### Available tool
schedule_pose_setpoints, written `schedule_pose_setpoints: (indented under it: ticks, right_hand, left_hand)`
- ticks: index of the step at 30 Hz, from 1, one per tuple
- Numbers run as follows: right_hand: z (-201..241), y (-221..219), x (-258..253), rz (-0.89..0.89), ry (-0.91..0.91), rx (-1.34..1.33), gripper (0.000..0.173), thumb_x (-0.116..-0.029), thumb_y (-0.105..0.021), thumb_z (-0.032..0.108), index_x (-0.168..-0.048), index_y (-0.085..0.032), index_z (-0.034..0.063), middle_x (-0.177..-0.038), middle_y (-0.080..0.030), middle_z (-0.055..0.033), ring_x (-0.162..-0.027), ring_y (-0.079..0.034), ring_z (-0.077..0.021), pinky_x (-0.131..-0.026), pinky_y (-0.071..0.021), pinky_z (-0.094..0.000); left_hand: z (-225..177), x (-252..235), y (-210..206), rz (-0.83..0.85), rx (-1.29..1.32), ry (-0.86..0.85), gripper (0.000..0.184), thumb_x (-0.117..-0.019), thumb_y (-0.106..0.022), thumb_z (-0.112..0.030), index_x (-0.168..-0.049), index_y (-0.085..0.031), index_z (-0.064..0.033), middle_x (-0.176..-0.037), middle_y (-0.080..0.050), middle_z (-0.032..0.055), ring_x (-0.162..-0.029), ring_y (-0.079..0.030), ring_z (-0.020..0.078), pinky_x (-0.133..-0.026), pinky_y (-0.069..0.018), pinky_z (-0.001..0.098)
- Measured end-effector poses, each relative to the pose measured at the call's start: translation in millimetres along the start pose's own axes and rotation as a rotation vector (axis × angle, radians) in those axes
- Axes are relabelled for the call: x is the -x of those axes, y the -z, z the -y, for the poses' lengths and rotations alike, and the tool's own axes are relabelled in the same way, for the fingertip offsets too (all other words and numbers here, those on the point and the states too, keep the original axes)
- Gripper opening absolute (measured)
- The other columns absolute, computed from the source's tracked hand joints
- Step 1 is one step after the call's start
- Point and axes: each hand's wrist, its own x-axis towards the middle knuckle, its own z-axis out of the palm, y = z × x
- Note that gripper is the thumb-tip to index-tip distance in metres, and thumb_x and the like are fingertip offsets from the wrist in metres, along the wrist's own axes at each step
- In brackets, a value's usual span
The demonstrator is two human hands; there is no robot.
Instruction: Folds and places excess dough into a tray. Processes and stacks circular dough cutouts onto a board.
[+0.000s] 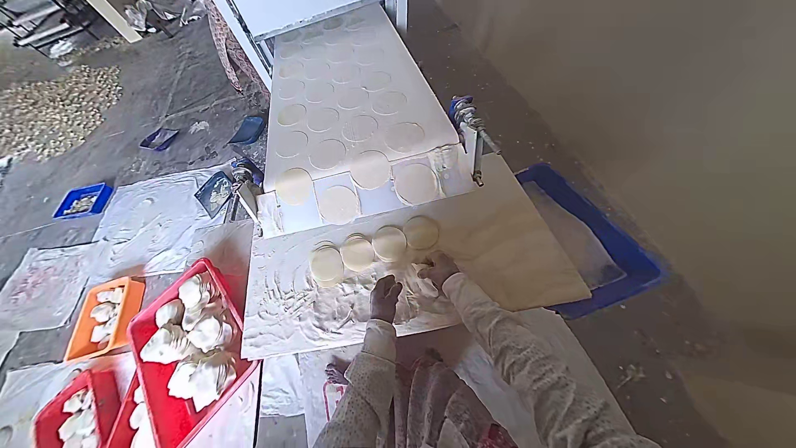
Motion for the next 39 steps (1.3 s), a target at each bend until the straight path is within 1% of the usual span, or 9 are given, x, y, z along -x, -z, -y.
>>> schedule_pose_setpoints:
  ticks: [6, 9, 11, 13, 20, 22, 26, 33, 39]
  right_hand:
    - [52, 11, 51, 0.13, 0.379, -0.406, 0.019, -0.091, -0.065, 0.003, -0.11, -0.065, -0.0019, -0.091, -0.067, -0.0087, -0.079, -0.063, -0.0121, -0.076, -0.0533, -0.032]
    - [69, 6, 58, 0.191, 0.485, -0.401, 0.018, -0.0914, -0.065, 0.005, -0.109, -0.066, 0.0018, -0.09, -0.068, -0.0029, -0.077, -0.064, -0.0055, -0.072, -0.0538, -0.0244]
    - [74, -4, 50, 0.179, 0.495, -0.294, 0.019, -0.0932, -0.065, 0.009, -0.11, -0.068, 0.0007, -0.089, -0.067, -0.0052, -0.076, -0.062, -0.0082, -0.073, -0.0522, -0.0284]
    - [80, -21, 44, 0.16, 0.467, -0.225, 0.019, -0.095, -0.066, 0.012, -0.109, -0.068, -0.0002, -0.085, -0.067, -0.0062, -0.07, -0.061, -0.0102, -0.069, -0.0523, -0.0302]
    - [138, -144, 35, 0.193, 0.509, -0.186, 0.017, -0.0916, -0.069, 0.01, -0.104, -0.069, -0.0022, -0.079, -0.067, -0.0083, -0.067, -0.063, -0.0127, -0.066, -0.0534, -0.0324]
    - [163, -185, 32, 0.263, 0.542, -0.178, 0.018, -0.0904, -0.069, 0.01, -0.104, -0.069, -0.0012, -0.077, -0.067, -0.0072, -0.067, -0.063, -0.013, -0.067, -0.0536, -0.0335]
    - [232, -270, 27, 0.444, 0.602, -0.168, 0.02, -0.0896, -0.067, 0.009, -0.107, -0.068, -0.0009, -0.078, -0.067, -0.0057, -0.064, -0.064, -0.0104, -0.063, -0.0553, -0.0298]
    - [370, -415, -29, 0.456, 0.7, -0.022, 0.026, -0.0966, -0.063, 0.007, -0.119, -0.067, -0.0041, -0.111, -0.07, -0.0219, -0.101, -0.068, -0.0295, -0.095, -0.0522, -0.0466]
    - [422, -489, -76, 0.34, 0.658, 0.344, 0.046, -0.1001, -0.053, 0.007, -0.145, -0.052, 0.0001, -0.144, -0.056, -0.0228, -0.136, -0.053, -0.0353, -0.115, -0.0393, -0.0497]
  left_hand:
    - [-5, 2, 13, 0.019, 0.39, -0.089, 0.059, -0.1077, -0.043, -0.029, -0.157, -0.029, 0.0004, -0.16, -0.032, 0.0224, -0.144, -0.039, 0.032, -0.114, -0.0369, 0.0536]
    - [2, 3, 21, 0.059, 0.64, -0.198, 0.061, -0.0931, -0.064, -0.04, -0.134, -0.054, 0.0043, -0.122, -0.067, 0.0148, -0.108, -0.066, 0.0171, -0.094, -0.0557, 0.0361]
    - [-2, 8, 34, 0.003, 0.741, -0.192, 0.02, -0.0934, -0.063, -0.014, -0.108, -0.064, 0.0004, -0.094, -0.073, 0.0082, -0.082, -0.071, 0.0151, -0.073, -0.0599, 0.0334]
    - [-6, 18, 55, -0.101, 0.713, -0.136, 0.005, -0.0996, -0.055, -0.001, -0.101, -0.059, -0.0013, -0.084, -0.069, 0.0074, -0.073, -0.068, 0.0179, -0.066, -0.0588, 0.0369]
    - [23, 66, 194, -0.131, 0.378, -0.229, 0.053, -0.0852, -0.063, 0.001, -0.135, -0.043, 0.0052, -0.108, -0.068, 0.0135, -0.078, -0.067, 0.0149, -0.071, -0.0577, 0.0339]
    - [38, 84, 243, -0.135, 0.269, -0.262, 0.044, -0.088, -0.061, 0.001, -0.13, -0.051, 0.0082, -0.113, -0.066, 0.0146, -0.079, -0.066, 0.0127, -0.075, -0.0573, 0.0332]
    - [42, 117, 333, -0.372, 0.18, -0.115, 0.019, -0.094, -0.059, 0.007, -0.111, -0.068, 0.0097, -0.088, -0.071, 0.0109, -0.073, -0.064, 0.0091, -0.075, -0.0558, 0.0289]
    - [96, 74, 495, -0.681, 0.091, -0.155, 0.031, -0.0944, -0.06, 0.0, -0.124, -0.067, 0.0041, -0.11, -0.072, 0.0203, -0.089, -0.071, 0.0233, -0.085, -0.0584, 0.0429]
    - [121, 11, 581, -0.705, -0.256, 0.014, 0.041, -0.0938, -0.064, 0.0, -0.135, -0.061, 0.0016, -0.141, -0.059, 0.0205, -0.126, -0.061, 0.0289, -0.108, -0.0496, 0.041]
